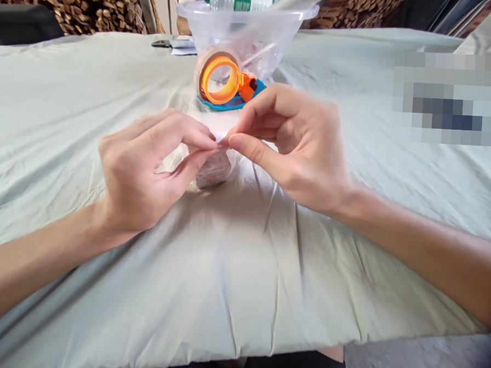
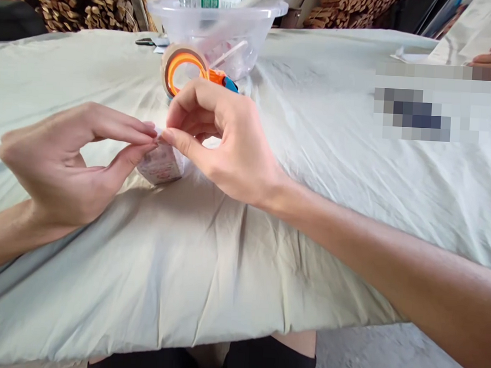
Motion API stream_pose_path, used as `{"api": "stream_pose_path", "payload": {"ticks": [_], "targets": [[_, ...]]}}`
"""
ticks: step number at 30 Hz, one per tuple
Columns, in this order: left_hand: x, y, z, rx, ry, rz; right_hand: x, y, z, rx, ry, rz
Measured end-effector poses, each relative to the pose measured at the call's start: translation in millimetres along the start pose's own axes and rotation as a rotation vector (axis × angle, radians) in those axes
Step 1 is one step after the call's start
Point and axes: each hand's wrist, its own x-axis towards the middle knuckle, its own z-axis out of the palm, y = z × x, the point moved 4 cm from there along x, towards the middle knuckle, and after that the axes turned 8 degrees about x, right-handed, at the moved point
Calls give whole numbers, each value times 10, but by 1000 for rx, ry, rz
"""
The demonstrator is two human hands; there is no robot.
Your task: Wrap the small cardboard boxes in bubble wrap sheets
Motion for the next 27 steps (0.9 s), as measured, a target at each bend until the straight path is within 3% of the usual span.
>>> {"api": "stream_pose_path", "payload": {"ticks": [7, 12, 21, 24, 27], "targets": [[-7, -21, 26, 5, -2, 109, 3, 68, -9, 96, 55, 92], [-26, -52, 12, 34, -44, 83, 28, 168, -50, 232, 108, 190], [-20, -65, 40, 7, -14, 148, 36, 479, -253, 415, 331, 380], [-29, -75, 49, -75, -7, 146, 139, 438, -307, 356, 333, 334], [-30, -106, 68, -81, -33, 101, 217, -23, -359, 141, 283, 4]]}}
